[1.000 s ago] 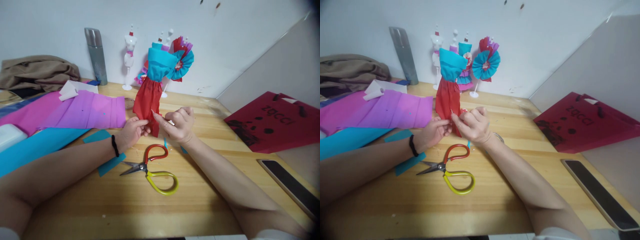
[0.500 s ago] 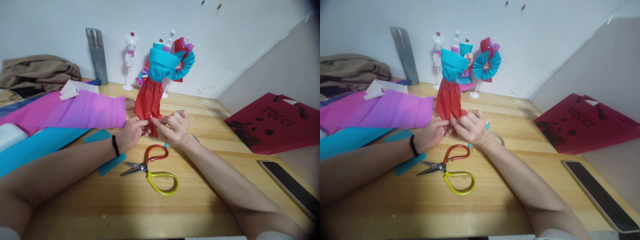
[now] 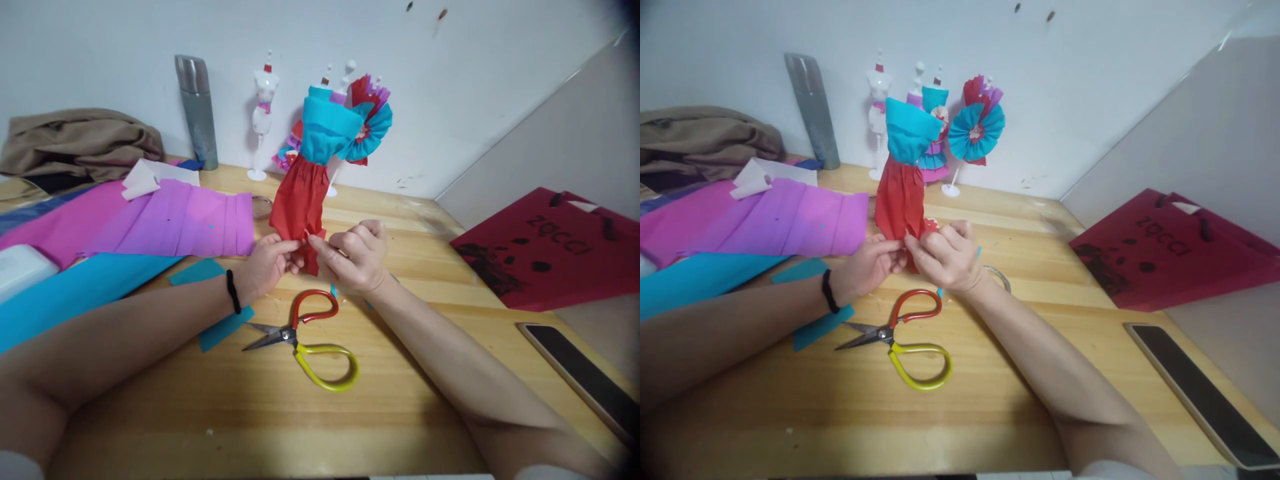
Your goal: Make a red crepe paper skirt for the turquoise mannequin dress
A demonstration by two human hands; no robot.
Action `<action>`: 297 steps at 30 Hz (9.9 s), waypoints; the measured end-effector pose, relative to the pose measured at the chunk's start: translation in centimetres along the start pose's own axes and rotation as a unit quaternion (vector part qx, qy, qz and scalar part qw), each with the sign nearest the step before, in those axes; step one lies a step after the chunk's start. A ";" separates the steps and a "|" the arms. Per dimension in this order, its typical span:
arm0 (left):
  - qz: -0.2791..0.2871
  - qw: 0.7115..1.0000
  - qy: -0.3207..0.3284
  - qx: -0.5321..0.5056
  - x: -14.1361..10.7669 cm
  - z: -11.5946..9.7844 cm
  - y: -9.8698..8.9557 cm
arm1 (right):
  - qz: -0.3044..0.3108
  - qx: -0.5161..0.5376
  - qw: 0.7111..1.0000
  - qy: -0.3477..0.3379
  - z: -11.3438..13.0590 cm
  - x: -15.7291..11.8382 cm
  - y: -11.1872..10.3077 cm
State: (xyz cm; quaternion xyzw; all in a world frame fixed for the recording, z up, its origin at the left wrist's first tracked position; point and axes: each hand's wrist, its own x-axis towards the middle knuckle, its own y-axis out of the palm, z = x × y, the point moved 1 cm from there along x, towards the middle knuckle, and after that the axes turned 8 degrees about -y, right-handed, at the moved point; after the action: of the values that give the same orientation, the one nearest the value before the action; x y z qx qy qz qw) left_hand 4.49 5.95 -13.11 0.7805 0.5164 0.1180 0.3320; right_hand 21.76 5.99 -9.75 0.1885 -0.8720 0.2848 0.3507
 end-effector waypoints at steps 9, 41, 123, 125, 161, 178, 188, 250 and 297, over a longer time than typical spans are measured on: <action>-0.009 1.000 -0.004 -0.005 0.0 0.0 0.0 | -0.053 -0.050 0.997 -0.036 -0.2 1.3 -0.3; -0.017 0.999 0.008 0.029 -0.1 0.1 -0.1 | 0.047 0.031 0.998 0.001 0.7 -1.0 1.7; -0.062 0.997 0.031 0.038 -0.4 0.0 0.5 | -0.052 0.232 0.927 0.291 1.8 -0.5 2.4; -0.061 0.997 0.036 0.039 -0.5 0.0 0.5 | -0.048 0.230 0.927 0.293 1.9 -0.5 2.3; -0.092 0.979 0.078 0.163 -0.4 -0.5 0.3 | 0.003 0.170 0.956 0.240 2.9 -0.7 2.5; -0.100 0.977 0.070 0.173 -0.2 -0.9 1.1 | -0.027 0.247 0.911 0.330 2.9 -0.2 2.1; -0.098 0.978 0.073 0.170 0.0 -0.6 0.9 | -0.070 0.296 0.866 0.397 2.8 0.5 2.1; -0.070 0.992 0.050 0.096 0.1 -0.3 0.4 | 0.049 0.219 0.903 0.366 2.4 0.4 2.2; -0.051 0.997 0.044 0.049 -0.4 -0.4 1.4 | 0.142 0.042 0.988 0.047 1.7 -1.2 1.4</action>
State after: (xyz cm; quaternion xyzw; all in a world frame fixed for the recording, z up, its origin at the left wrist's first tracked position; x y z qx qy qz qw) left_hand 5.12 5.45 -11.86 0.7629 0.5746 0.1097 0.2754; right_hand 20.97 6.10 -12.11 0.0639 -0.8596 0.3769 0.3391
